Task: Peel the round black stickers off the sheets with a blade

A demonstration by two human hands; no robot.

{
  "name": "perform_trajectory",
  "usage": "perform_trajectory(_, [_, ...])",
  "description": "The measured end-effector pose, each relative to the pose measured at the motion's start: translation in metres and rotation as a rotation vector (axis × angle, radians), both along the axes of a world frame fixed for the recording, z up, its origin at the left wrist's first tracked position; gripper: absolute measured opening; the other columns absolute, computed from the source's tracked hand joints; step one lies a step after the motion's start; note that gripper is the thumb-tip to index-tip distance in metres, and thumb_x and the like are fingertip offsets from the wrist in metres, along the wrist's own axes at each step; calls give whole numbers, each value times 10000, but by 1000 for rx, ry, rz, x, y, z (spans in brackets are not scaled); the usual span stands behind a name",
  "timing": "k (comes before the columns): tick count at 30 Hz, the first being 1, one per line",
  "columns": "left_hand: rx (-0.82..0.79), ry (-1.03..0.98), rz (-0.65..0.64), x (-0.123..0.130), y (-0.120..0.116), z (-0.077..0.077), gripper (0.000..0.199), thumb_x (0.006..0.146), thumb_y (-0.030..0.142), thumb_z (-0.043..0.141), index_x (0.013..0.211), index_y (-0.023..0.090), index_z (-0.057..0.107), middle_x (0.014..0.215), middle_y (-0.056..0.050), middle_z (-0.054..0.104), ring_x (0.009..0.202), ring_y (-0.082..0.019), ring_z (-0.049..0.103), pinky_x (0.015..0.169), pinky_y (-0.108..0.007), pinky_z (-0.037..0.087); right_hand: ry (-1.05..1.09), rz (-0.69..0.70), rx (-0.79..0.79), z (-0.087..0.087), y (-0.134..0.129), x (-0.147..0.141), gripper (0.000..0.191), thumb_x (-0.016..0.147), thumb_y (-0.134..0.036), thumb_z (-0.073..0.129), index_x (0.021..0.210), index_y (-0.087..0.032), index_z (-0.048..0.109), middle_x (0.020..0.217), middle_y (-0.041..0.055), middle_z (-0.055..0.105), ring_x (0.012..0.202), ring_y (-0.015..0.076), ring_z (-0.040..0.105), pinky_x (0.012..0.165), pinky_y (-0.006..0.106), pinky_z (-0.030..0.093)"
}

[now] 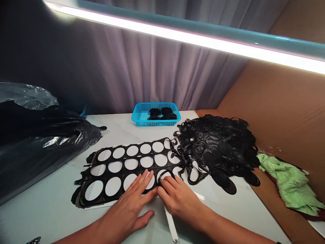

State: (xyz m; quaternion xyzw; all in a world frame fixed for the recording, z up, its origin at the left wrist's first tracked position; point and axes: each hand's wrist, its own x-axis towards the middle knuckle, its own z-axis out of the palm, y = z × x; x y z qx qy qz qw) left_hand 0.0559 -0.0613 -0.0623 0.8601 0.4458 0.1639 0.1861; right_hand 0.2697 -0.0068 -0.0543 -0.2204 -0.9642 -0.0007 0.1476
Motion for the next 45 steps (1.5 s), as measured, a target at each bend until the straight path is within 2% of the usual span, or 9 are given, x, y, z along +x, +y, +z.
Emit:
perform_trajectory(4, [-10,32,-12,-1,0,1,625,840,223,627,1427,249,412,1585,-128,214,1445,-353,198,1108,-558,339,104,-70,-344,4,9,3,172,951,-130,431,835,-173,551,801,58,607,746,184,540,680,302,438])
perform_trajectory(9, [-25,71,-15,0,-2,1,655,834,207,633,1447,221,405,1570,-169,237,1443,-372,176,1116,-569,313,308,-301,-911,20,19,13,210,936,-254,529,737,-190,514,953,61,678,890,182,628,736,278,466])
perform_trajectory(13, [-29,74,-12,1,-3,-1,661,819,195,643,1441,213,419,1569,-172,236,1439,-379,177,1118,-570,305,373,-374,-1036,25,19,15,243,926,-298,565,714,-190,520,945,44,683,966,199,630,790,288,453])
perform_trajectory(21, [-51,103,-20,2,0,6,630,834,207,628,1433,201,433,1551,-194,270,1428,-384,196,1107,-570,321,328,-316,-925,12,16,11,221,933,-279,549,730,-195,526,850,35,628,884,185,603,744,288,433])
perform_trajectory(32, [-35,90,-15,1,0,4,628,828,216,640,1423,225,439,1558,-153,277,1435,-364,212,1114,-555,329,289,-292,-800,14,16,11,212,951,-231,519,743,-194,503,845,29,617,810,156,579,700,266,444])
perform_trajectory(36, [-32,82,-6,2,0,4,629,812,217,656,1407,217,455,1546,-167,297,1431,-361,228,1111,-549,335,207,-190,-519,3,4,8,173,959,-170,485,789,-191,513,843,46,617,801,170,565,704,277,463])
perform_trajectory(40, [-27,68,-7,1,0,4,601,819,210,642,1393,219,464,1558,-152,278,1435,-357,221,1111,-550,332,118,-33,-207,-2,4,10,205,967,-112,383,906,-175,569,1005,123,650,952,240,570,829,364,469])
perform_trajectory(42, [-30,58,-5,1,0,3,598,820,203,639,1392,226,468,1563,-143,271,1434,-367,218,1109,-561,330,135,-143,-190,4,21,20,209,962,-128,383,929,-184,582,1034,133,647,986,260,564,866,396,452])
perform_trajectory(45, [-28,41,7,1,-1,1,607,805,190,649,1385,238,475,1565,-140,267,1432,-385,208,1096,-583,336,303,-525,-196,24,60,45,164,948,-254,458,833,-213,566,962,114,648,966,270,568,870,416,442])
